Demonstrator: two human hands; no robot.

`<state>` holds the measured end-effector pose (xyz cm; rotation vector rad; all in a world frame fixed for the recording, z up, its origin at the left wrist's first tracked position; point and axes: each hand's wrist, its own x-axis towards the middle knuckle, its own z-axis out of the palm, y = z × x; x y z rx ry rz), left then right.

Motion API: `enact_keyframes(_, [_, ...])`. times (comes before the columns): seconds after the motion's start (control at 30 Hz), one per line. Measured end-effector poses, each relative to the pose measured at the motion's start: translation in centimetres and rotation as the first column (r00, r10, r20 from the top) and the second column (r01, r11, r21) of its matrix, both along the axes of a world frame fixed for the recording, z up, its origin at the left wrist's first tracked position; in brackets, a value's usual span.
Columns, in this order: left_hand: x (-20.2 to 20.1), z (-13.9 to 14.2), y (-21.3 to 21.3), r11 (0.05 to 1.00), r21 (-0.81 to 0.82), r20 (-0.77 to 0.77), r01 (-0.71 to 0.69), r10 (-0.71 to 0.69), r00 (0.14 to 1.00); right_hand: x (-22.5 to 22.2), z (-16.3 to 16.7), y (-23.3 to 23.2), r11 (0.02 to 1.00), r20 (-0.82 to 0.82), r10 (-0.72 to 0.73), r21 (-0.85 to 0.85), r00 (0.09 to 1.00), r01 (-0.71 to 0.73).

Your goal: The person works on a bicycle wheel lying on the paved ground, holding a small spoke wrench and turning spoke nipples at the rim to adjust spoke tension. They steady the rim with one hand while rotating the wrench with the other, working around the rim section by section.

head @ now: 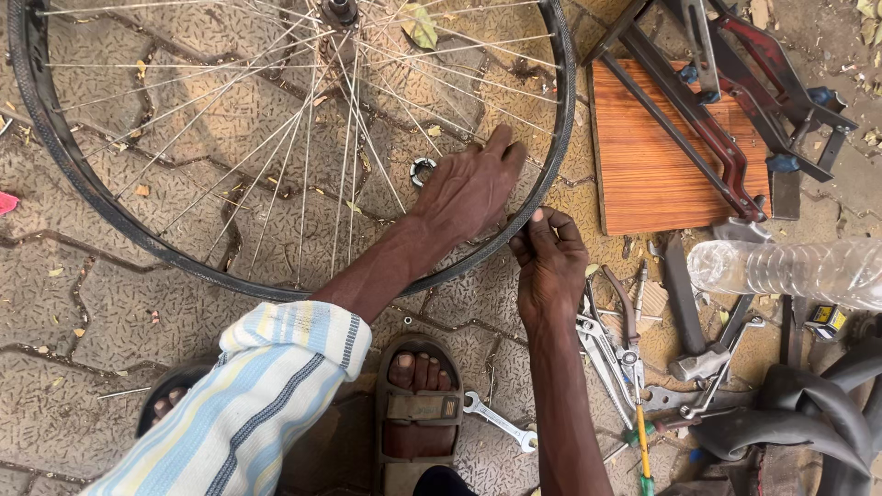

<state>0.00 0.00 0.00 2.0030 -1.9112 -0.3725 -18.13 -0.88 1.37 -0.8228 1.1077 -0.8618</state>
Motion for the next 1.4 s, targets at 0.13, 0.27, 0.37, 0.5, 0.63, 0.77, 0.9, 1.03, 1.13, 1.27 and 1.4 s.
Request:
enact_keyframes(0.13, [-0.1, 0.8, 0.3, 0.997, -0.072, -0.131, -0.034, 0.024, 0.991, 0.4, 1.4, 0.3, 0.999, 0.026, 0.037, -0.017, 0.999, -0.037])
enact_keyframes(0.27, [-0.2, 1.8, 0.4, 0.958, -0.259, -0.115, -0.121, 0.094, 0.989, 0.1, 2.5, 0.9, 0.998, 0.060, 0.057, -0.001, 0.997, -0.057])
enact_keyframes(0.37, [0.0, 2.2, 0.5, 0.968, -0.220, -0.045, -0.119, 0.112, 0.993, 0.3, 2.7, 0.7, 0.998, 0.044, 0.060, -0.014, 0.997, -0.060])
enact_keyframes(0.5, [0.0, 2.0, 0.1, 0.999, 0.009, -0.136, -0.045, 0.046, 0.990, 0.0, 2.7, 0.9, 0.998, 0.028, 0.062, -0.021, 0.998, -0.062])
enact_keyframes(0.63, [-1.1, 1.7, -1.1, 0.999, 0.044, -0.622, 0.027, 0.006, 0.783, -0.1, 2.6, 0.6, 0.991, -0.075, 0.058, -0.116, 0.995, -0.066])
enact_keyframes(0.77, [-0.8, 1.7, -1.3, 0.998, -0.063, -0.755, -0.004, -0.045, 0.654, 0.2, 2.9, -0.6, 0.975, -0.188, -0.002, -0.217, 0.982, -0.039])
enact_keyframes(0.9, [-0.2, 2.6, -1.0, 0.994, 0.098, -0.773, 0.037, 0.053, 0.632, 0.7, 3.6, -1.8, 0.922, -0.278, 0.111, -0.329, 0.954, -0.203])
enact_keyframes(1.03, [0.3, 3.4, -0.8, 0.995, 0.090, -0.796, 0.037, 0.050, 0.604, 0.5, 4.5, -2.4, 0.903, -0.381, 0.192, -0.294, 0.905, -0.315])
enact_keyframes(1.13, [0.5, 3.6, -0.8, 0.997, 0.063, -0.796, 0.045, 0.024, 0.605, 0.2, 4.7, -2.5, 0.880, -0.380, 0.257, -0.288, 0.889, -0.378])
enact_keyframes(1.27, [0.6, 3.3, -0.9, 0.992, 0.113, -0.802, 0.063, 0.053, 0.595, 0.1, 4.6, -2.5, 0.869, -0.349, 0.275, -0.309, 0.896, -0.387])
enact_keyframes(1.4, [0.5, 2.6, -1.0, 0.999, -0.002, -0.831, 0.054, -0.032, 0.555, 0.2, 4.2, -2.6, 0.871, -0.304, 0.294, -0.305, 0.906, -0.385])
